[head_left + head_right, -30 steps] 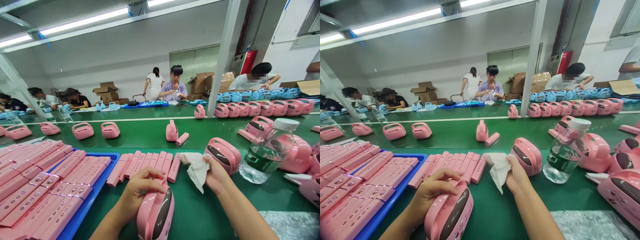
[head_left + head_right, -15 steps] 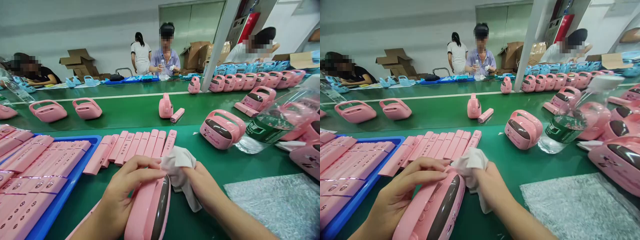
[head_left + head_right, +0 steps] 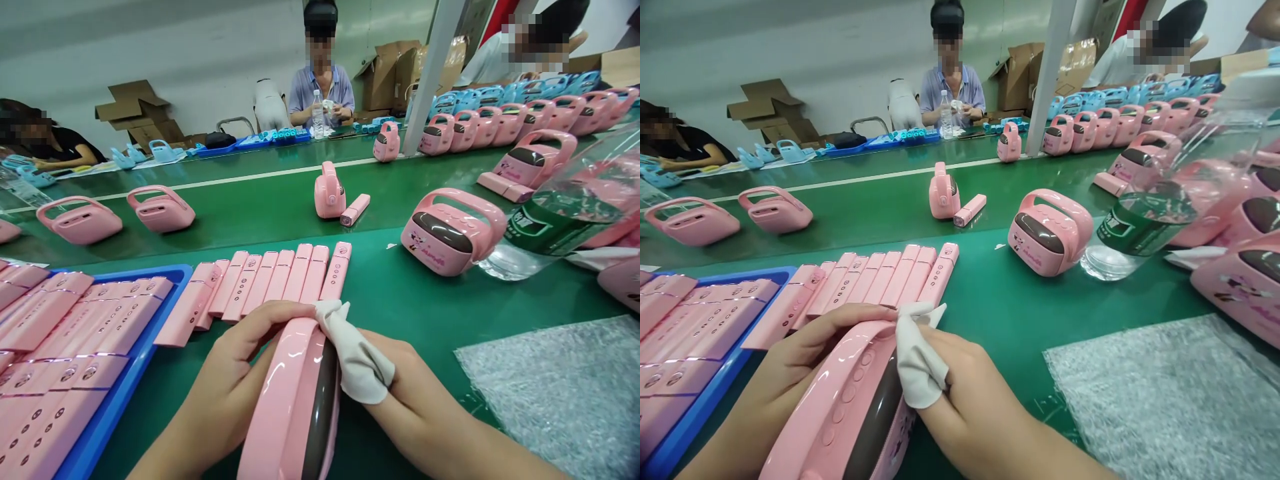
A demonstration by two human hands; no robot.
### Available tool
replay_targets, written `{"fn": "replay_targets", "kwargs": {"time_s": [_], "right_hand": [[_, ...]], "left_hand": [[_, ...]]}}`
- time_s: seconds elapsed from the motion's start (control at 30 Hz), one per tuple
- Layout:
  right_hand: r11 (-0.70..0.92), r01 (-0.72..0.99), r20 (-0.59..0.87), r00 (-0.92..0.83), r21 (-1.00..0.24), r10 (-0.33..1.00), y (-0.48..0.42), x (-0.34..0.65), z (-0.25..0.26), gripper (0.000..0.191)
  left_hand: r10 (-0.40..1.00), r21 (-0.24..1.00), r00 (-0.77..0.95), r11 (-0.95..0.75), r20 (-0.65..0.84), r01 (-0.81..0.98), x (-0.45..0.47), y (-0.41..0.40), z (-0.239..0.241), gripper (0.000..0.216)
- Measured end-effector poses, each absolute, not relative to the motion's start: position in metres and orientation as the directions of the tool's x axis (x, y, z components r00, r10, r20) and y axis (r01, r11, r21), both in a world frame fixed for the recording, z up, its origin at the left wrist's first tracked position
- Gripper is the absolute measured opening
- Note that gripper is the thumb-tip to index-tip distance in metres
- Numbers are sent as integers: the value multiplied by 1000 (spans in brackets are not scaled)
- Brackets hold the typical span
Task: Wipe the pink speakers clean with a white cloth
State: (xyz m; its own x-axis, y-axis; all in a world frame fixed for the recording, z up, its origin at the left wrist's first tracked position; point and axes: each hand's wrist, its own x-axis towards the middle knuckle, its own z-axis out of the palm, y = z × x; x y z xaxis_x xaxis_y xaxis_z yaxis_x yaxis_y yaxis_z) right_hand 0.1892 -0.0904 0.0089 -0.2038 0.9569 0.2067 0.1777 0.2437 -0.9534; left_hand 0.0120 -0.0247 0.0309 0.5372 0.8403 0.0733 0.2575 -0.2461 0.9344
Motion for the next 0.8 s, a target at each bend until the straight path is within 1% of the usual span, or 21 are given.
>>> {"fn": "replay_targets", "kwargs": {"time_s": [0.13,0.27,0.43,0.5,0.6,0.63,0.67,0.7,0.73,0.8], "right_hand": [[317,249,268,-213,-915,940,-90,191,11,16],[401,358,326,-253,-843,911,-90,197,12,15],[481,387,394,-287,-786,873,-94,197,15,16],[595,401,480,-356,-697,802,-95,193,15,15],[771,349,593,-497,-533,634,-95,187,12,25],[802,324,608,-529,-501,593,-94,186,10,28],[809,308,603,-547,-500,581,-93,187,8,28],[792,304,581,-551,-529,599,-91,188,6,29],[762,306,557,-538,-570,633,-90,189,4,34],[640,336,470,-464,-691,751,-88,192,0,44]], "left_hand": [[847,933,529,-233,55,276,16,-25,35,27],[844,941,533,-226,59,253,17,-25,36,26],[853,945,520,-207,48,254,15,-24,34,25],[852,955,522,-185,40,230,13,-23,33,23],[843,968,537,-129,-6,214,10,-21,32,24],[844,968,536,-119,-17,219,9,-19,32,26],[843,968,537,-119,-19,221,8,-18,32,28],[840,968,543,-127,-11,215,7,-17,33,30],[834,969,552,-141,6,202,7,-15,33,30],[821,971,570,-157,28,178,6,-13,34,25]]}}
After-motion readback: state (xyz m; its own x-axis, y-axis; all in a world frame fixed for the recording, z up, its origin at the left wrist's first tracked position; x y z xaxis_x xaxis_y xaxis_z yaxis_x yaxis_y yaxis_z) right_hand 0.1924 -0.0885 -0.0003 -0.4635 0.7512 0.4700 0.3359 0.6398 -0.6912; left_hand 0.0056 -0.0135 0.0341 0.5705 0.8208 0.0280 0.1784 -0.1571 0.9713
